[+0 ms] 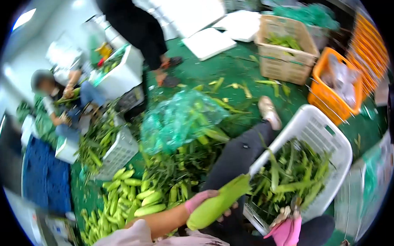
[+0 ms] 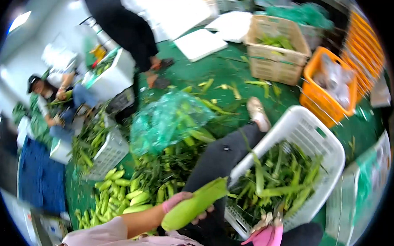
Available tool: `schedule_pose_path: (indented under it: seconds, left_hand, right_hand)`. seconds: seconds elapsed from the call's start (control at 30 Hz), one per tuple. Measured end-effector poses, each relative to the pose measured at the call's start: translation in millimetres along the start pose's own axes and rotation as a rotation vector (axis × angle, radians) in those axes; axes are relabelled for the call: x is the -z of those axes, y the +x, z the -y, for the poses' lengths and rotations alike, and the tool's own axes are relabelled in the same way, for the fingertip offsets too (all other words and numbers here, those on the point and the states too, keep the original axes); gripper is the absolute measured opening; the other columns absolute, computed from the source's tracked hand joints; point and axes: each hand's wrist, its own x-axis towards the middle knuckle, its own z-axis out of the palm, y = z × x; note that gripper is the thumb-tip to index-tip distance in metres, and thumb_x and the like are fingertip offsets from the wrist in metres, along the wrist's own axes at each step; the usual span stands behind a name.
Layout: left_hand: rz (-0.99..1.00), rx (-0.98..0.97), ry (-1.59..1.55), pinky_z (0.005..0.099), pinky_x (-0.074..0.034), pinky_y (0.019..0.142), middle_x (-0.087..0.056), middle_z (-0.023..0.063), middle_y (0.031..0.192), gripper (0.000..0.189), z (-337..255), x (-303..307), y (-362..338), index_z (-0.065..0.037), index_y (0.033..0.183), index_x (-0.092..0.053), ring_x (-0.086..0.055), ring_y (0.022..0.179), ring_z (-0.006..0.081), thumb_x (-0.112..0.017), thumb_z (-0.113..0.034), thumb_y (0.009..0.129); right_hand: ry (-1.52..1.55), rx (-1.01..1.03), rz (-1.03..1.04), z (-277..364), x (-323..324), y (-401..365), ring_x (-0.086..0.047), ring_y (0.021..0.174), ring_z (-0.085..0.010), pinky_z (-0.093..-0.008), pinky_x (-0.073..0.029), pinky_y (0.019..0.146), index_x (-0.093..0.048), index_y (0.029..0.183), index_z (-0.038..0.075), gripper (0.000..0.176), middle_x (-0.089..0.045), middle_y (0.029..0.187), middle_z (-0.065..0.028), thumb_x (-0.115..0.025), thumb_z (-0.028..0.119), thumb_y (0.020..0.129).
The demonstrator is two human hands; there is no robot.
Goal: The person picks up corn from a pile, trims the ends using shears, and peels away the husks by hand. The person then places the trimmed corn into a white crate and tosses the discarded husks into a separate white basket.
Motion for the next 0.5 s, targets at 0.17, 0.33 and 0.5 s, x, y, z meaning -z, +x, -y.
schedule_pose_path:
  seconds: [0.17,0.33,0.5]
  left_hand:
    - [-0.712,-0.158,0.316,0.0391,-0.058,0.086,-0.058,0.0148,0.133,0.075,-23,85,-180,-0.011,0.154,-0.034,-0.065,0.106,0.0225,-0.067,-0.041,0.094]
    - [-1.684,0.519,1.07,0.0394,-0.047,0.105,-0.06,0.0208,0.136,0.105,99,207,-400,-0.006,0.152,-0.039,-0.06,0.121,0.0283,-0.083,-0.052,0.069]
    - [-1.66,1.407,0.821,0.0453,-0.05,0.104,-0.057,0.0154,0.143,0.077,210,232,-503,-0.011,0.14,-0.057,-0.058,0.128,0.0288,-0.08,-0.04,0.073]
  right_hand:
    - [-0.275,-0.526,0.228,-45,-17,-1,-0.06,0.109,-0.0299,-0.0486,-0.046,0.1,-0.057,0.123,0.011,0.04,-0.064,0.114,-0.0135,-0.062,0.039,0.096]
    - [-0.505,-0.55,0.17,-77,-40,19,-0.06,0.109,-0.0299,-0.0478,-0.045,0.1,-0.058,0.12,0.01,0.038,-0.064,0.113,-0.0136,-0.062,0.039,0.095]
    - [-0.577,-0.521,0.14,-78,-40,25,-0.06,0.108,-0.0299,-0.047,-0.045,0.1,-0.06,0.118,0.01,0.037,-0.064,0.112,-0.0138,-0.062,0.039,0.095]
